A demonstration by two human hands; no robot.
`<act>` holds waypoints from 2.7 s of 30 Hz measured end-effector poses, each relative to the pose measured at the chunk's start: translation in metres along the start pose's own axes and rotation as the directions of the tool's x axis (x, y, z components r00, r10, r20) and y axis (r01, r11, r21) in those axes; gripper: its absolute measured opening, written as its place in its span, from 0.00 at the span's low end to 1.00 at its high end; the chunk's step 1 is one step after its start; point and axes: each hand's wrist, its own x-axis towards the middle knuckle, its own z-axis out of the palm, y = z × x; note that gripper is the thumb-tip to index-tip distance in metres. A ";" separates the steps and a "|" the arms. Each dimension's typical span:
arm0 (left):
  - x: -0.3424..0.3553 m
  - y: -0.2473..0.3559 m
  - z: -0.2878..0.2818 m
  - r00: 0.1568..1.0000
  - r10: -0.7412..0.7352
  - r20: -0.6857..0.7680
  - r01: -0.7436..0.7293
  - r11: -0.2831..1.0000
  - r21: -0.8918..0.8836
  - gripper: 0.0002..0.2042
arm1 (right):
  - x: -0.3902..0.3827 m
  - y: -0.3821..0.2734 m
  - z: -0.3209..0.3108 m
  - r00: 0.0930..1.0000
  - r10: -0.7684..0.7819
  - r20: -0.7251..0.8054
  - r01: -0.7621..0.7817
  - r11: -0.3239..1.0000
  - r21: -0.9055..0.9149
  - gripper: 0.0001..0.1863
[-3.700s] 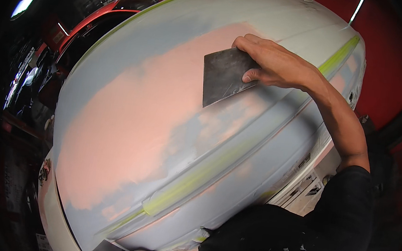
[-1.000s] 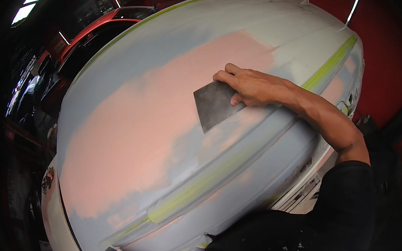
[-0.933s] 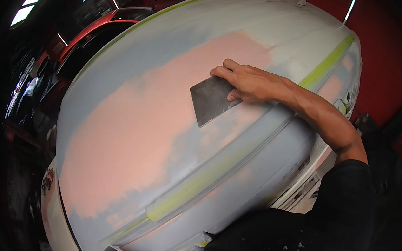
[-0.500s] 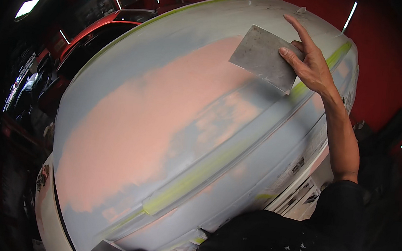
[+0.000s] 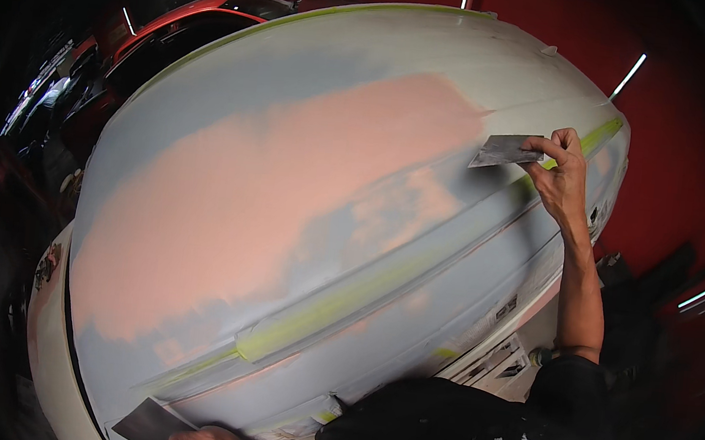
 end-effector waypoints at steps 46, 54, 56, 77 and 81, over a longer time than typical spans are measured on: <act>-0.023 -0.033 0.002 0.998 -0.062 -0.006 0.059 0.973 -0.223 0.22 | 0.022 -0.060 0.016 0.997 -0.080 -0.014 0.057 0.567 0.822 0.15; -0.001 -0.015 -0.004 0.957 0.268 0.111 -0.253 0.959 -0.132 0.23 | -0.067 -0.288 0.062 0.831 -0.463 0.309 -0.408 -0.128 0.904 0.15; -0.002 -0.019 -0.008 0.957 0.269 0.112 -0.252 0.957 -0.142 0.26 | -0.091 -0.332 0.055 0.734 -0.506 0.453 -0.638 -0.284 0.716 0.14; -0.006 0.011 -0.132 0.959 -0.279 0.053 0.284 0.934 -0.218 0.20 | -0.105 -0.338 0.093 0.210 -0.802 0.559 -0.903 0.059 0.425 0.20; -0.021 0.040 -0.248 0.513 -0.855 0.070 0.795 0.443 -0.415 0.16 | -0.108 -0.337 0.101 0.144 -0.851 0.505 -0.923 0.069 0.380 0.20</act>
